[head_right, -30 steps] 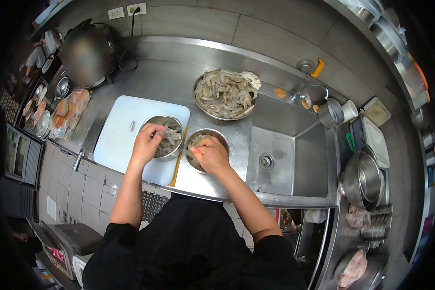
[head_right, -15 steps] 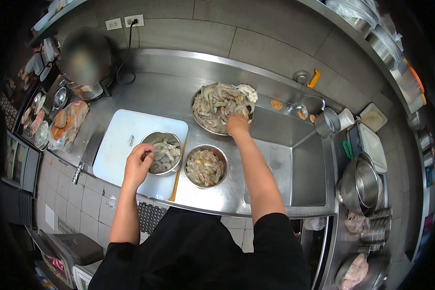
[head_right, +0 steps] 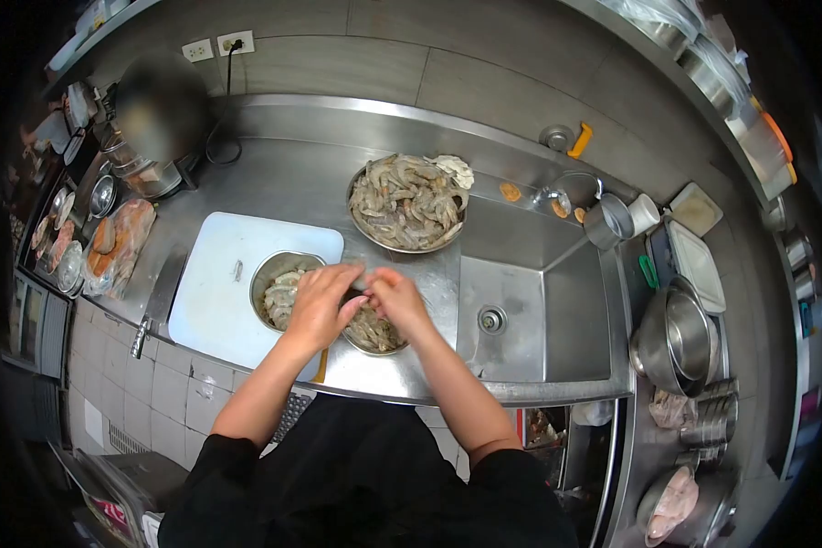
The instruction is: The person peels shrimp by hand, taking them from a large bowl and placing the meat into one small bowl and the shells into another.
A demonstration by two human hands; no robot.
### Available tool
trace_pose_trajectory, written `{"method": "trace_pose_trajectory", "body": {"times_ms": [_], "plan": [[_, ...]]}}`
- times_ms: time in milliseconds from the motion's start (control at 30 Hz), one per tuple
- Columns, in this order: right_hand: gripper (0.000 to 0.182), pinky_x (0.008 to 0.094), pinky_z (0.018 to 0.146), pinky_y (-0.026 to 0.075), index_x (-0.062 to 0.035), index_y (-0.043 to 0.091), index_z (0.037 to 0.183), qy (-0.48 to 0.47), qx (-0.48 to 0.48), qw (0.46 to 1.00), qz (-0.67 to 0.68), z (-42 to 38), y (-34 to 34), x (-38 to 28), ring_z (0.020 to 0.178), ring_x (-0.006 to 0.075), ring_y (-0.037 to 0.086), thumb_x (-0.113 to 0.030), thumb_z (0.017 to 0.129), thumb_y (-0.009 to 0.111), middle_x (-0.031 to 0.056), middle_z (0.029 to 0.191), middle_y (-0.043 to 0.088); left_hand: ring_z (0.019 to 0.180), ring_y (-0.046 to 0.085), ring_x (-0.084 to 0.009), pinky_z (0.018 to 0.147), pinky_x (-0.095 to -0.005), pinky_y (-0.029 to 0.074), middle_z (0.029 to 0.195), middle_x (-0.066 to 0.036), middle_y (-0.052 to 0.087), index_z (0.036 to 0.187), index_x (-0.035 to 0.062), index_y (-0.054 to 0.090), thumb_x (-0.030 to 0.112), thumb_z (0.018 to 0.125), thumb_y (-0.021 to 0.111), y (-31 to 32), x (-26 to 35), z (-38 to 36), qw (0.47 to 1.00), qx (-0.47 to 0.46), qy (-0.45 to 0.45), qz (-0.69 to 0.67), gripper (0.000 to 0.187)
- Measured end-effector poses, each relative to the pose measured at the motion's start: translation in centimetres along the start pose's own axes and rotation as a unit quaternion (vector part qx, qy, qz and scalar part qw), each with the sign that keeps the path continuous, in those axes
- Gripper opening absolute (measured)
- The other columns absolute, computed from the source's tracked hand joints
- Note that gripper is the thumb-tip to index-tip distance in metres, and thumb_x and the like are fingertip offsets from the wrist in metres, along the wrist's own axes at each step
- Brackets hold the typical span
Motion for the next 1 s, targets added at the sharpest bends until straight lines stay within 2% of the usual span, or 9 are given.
{"method": "trace_pose_trajectory", "body": {"times_ms": [167, 200, 267, 333, 567, 733, 833, 900, 1000], "plan": [[0.021, 0.0238, 0.068, 0.052, -0.0069, 0.060, 0.108, -0.033, -0.129, 0.989, 0.058, -2.0, 1.4, 1.7, 0.082, 0.0104, 0.059, -0.023, 0.095, 0.054, 0.0046, 0.095, 0.062, 0.096, 0.061, -0.0340, 0.085, -0.0433, 0.044, 0.101, -0.015, 0.067, 0.113, 0.0030, 0.062, 0.016, 0.085, 0.066, 2.1, -2.2, -1.2, 0.995, -0.056, -0.055, -0.060, 0.032], [0.022, 0.0284, 0.071, 0.052, -0.0059, 0.059, 0.110, -0.139, -0.051, 0.982, -0.121, -2.1, 0.9, 1.2, 0.083, 0.0150, 0.060, -0.021, 0.094, 0.055, 0.0061, 0.095, 0.063, 0.094, 0.062, -0.0347, 0.083, -0.0432, 0.045, 0.100, -0.016, 0.067, 0.113, 0.0032, 0.062, 0.016, 0.086, 0.065, 1.9, -2.1, -1.1, 0.993, -0.061, -0.069, -0.078, 0.031], [0.025, 0.0330, 0.073, 0.052, -0.0049, 0.058, 0.112, -0.239, 0.028, 0.926, -0.292, -2.5, 0.6, 0.6, 0.085, 0.0196, 0.062, -0.019, 0.092, 0.055, 0.0076, 0.095, 0.063, 0.091, 0.063, -0.0355, 0.081, -0.0424, 0.047, 0.098, -0.017, 0.067, 0.113, 0.0033, 0.061, 0.017, 0.087, 0.064, 1.7, -1.7, -1.4, 0.979, -0.102, -0.131, -0.116, 0.030], [0.025, 0.0412, 0.082, 0.048, -0.0029, 0.059, 0.108, -0.422, 0.118, 0.783, -0.440, -3.8, 1.4, -2.0, 0.088, 0.0304, 0.062, -0.017, 0.087, 0.054, 0.0124, 0.095, 0.063, 0.088, 0.064, -0.0363, 0.078, -0.0416, 0.049, 0.096, -0.018, 0.068, 0.113, 0.0033, 0.061, 0.017, 0.088, 0.063, 1.7, -1.4, -1.5, 0.959, -0.140, -0.194, -0.154, 0.029], [0.021, 0.0432, 0.081, 0.041, -0.0033, 0.060, 0.091, -0.310, -0.001, 0.871, -0.382, -1.7, 1.1, 0.7, 0.093, 0.0325, 0.058, -0.019, 0.083, 0.049, 0.0149, 0.089, 0.061, 0.079, 0.066, -0.0204, 0.071, -0.0304, 0.050, 0.086, -0.013, 0.068, 0.107, -0.0005, 0.059, 0.018, 0.095, 0.058, 2.9, -2.8, -2.9, 0.907, -0.145, -0.245, -0.312, 0.023], [0.024, 0.0372, 0.082, 0.041, -0.0040, 0.065, 0.093, -0.381, -0.031, 0.767, -0.516, -2.6, 1.0, -1.0, 0.097, 0.0285, 0.058, -0.015, 0.075, 0.053, 0.0114, 0.098, 0.064, 0.075, 0.057, -0.0107, 0.073, -0.0235, 0.048, 0.088, -0.005, 0.063, 0.109, -0.0034, 0.056, 0.015, 0.099, 0.052, 2.4, -3.8, -3.0, 0.772, -0.164, -0.333, -0.516, 0.022], [0.035, 0.0380, 0.087, 0.042, -0.0050, 0.067, 0.107, -0.412, 0.030, 0.746, -0.523, -3.1, 1.1, -1.8, 0.101, 0.0293, 0.057, -0.012, 0.074, 0.057, 0.0107, 0.109, 0.063, 0.077, 0.058, -0.0105, 0.073, -0.0248, 0.049, 0.091, -0.008, 0.065, 0.118, -0.0060, 0.055, 0.013, 0.100, 0.048, 2.3, -4.1, -3.2, 0.789, -0.151, -0.337, -0.490, 0.027], [0.033, 0.0434, 0.090, 0.043, -0.0057, 0.065, 0.111, -0.387, 0.041, 0.807, -0.444, -2.9, 0.9, -1.9, 0.105, 0.0338, 0.056, -0.012, 0.079, 0.060, 0.0139, 0.114, 0.062, 0.079, 0.058, -0.0105, 0.075, -0.0244, 0.048, 0.094, -0.008, 0.066, 0.124, -0.0067, 0.053, 0.013, 0.100, 0.046, 2.3, -3.9, -3.4, 0.787, -0.161, -0.345, -0.485, 0.031], [0.031, 0.0420, 0.080, 0.049, -0.0040, 0.063, 0.112, -0.395, 0.025, 0.824, -0.406, -2.9, 1.9, -1.8, 0.089, 0.0327, 0.062, -0.014, 0.083, 0.063, 0.0149, 0.097, 0.066, 0.077, 0.059, -0.0104, 0.074, -0.0247, 0.049, 0.096, -0.008, 0.067, 0.123, -0.0083, 0.052, 0.013, 0.099, 0.049, 2.3, -3.1, -3.2, 0.822, -0.166, -0.300, -0.456, 0.033]]}}
Point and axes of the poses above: each hand's wrist, its own z-axis towards the middle knuckle, its own y-axis out of the palm, x = y × z, the point moved 3 cm from there along z, towards the middle knuckle
